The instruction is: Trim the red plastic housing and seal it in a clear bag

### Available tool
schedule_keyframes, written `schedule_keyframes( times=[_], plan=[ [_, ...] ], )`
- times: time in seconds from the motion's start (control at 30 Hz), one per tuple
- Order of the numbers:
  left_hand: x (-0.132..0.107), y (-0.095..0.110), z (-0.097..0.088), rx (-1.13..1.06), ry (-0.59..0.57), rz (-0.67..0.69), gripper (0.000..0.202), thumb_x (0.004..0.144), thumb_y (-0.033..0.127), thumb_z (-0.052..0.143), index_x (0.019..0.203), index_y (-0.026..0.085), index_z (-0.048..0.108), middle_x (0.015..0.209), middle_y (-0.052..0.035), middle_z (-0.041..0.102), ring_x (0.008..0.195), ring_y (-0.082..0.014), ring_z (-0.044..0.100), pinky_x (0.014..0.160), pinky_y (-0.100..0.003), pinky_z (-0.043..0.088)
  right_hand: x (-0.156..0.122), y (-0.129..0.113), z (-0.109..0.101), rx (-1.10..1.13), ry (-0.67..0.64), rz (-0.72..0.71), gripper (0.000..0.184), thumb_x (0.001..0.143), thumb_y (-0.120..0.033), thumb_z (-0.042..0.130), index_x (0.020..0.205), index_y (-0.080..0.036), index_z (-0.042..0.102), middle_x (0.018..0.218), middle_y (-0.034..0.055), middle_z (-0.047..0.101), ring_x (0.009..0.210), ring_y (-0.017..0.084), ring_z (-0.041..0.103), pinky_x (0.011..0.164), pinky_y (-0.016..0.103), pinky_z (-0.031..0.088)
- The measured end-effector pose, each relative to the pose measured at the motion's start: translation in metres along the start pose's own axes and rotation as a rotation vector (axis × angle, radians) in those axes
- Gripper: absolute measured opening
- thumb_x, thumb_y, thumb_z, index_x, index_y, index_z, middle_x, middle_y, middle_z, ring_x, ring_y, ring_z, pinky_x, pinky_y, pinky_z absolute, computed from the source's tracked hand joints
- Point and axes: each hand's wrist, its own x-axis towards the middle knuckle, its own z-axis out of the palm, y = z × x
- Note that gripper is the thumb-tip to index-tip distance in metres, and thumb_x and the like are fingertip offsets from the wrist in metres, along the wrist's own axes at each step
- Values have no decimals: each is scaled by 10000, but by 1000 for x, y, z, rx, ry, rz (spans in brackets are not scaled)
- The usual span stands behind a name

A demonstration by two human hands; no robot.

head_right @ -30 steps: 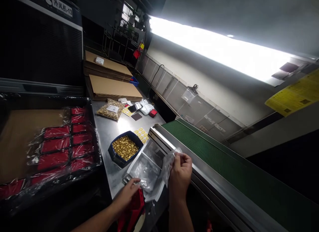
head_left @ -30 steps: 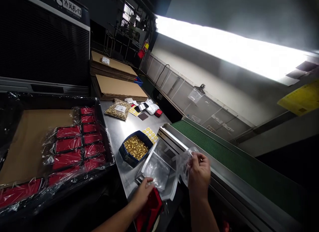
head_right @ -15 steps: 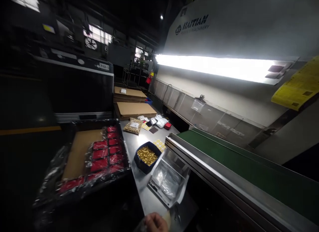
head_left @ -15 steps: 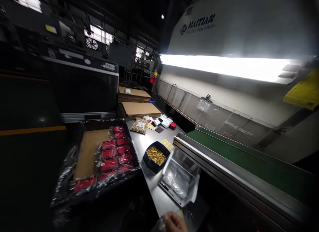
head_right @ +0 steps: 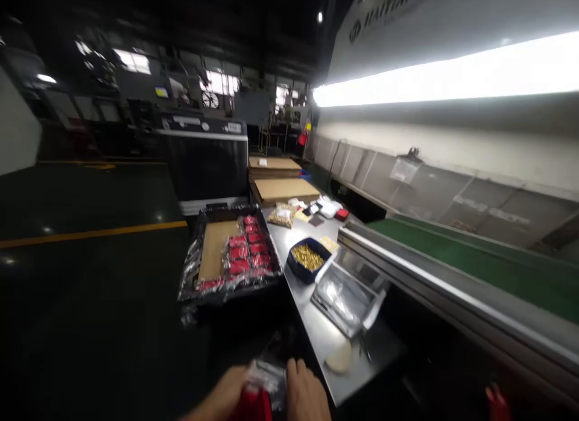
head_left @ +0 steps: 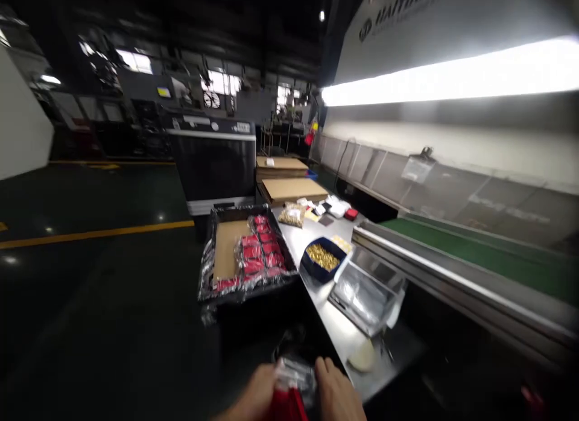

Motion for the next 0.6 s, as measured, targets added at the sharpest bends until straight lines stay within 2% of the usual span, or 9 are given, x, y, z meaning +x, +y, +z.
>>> schedule_keyframes(
  times=[0.07, 0.13, 0.23, 0.3, 0.47, 0.53, 0.6],
  plan=[
    [-5, -13, -7, -40, -6, -73, 248, 925, 310, 639, 800, 96, 639, 720, -18, 649, 644, -147, 627, 669, -295, 542, -17, 3, -7, 83, -20, 1, 194, 805, -77, 463, 868, -179, 615, 762, 80, 651, 655, 236, 636, 575, 296, 391],
    [-8, -23, -13, -105, -37, -130, 161, 894, 254, 660, 883, 94, 649, 777, -40, 683, 696, -154, 653, 702, -291, 542, -26, 3, -9, 180, -55, 69, 67, 848, -177, 516, 803, -200, 559, 676, 15, 589, 581, 187, 570, 559, 277, 352],
    [-13, -29, -19, -168, -81, -206, 222, 871, 309, 684, 946, 105, 640, 775, -50, 690, 681, -181, 661, 710, -350, 564, -24, 2, -4, 276, -28, 182, 150, 912, -312, 527, 803, -210, 544, 665, -14, 539, 588, 154, 518, 592, 260, 351],
    [-17, -30, -21, -183, -71, -226, 279, 882, 354, 671, 996, 102, 635, 793, -65, 697, 697, -192, 671, 729, -372, 570, -22, 2, 0, 354, -3, 207, 216, 939, -377, 508, 815, -208, 563, 671, -9, 527, 605, 151, 503, 611, 261, 355],
    [-26, -29, -30, -157, -15, -251, 344, 847, 393, 719, 987, 86, 652, 839, -101, 717, 746, -208, 690, 727, -339, 564, -26, -5, 3, 607, -101, 127, 241, 879, -406, 593, 768, -196, 634, 732, 34, 593, 667, 165, 516, 660, 280, 370],
    [-29, -29, -33, -143, -13, -271, 384, 823, 420, 751, 955, 70, 669, 847, -125, 720, 728, -201, 684, 693, -303, 552, -27, -9, 4, 718, -148, 166, 240, 857, -409, 618, 759, -189, 628, 710, 32, 596, 655, 164, 519, 639, 277, 377],
    [-31, -31, -34, -141, 4, -276, 460, 809, 494, 754, 947, 61, 680, 835, -135, 719, 696, -195, 674, 660, -277, 536, -24, -11, 5, 839, -183, 265, 265, 881, -434, 577, 794, -184, 590, 668, 17, 575, 573, 146, 488, 551, 256, 366]
  ],
)
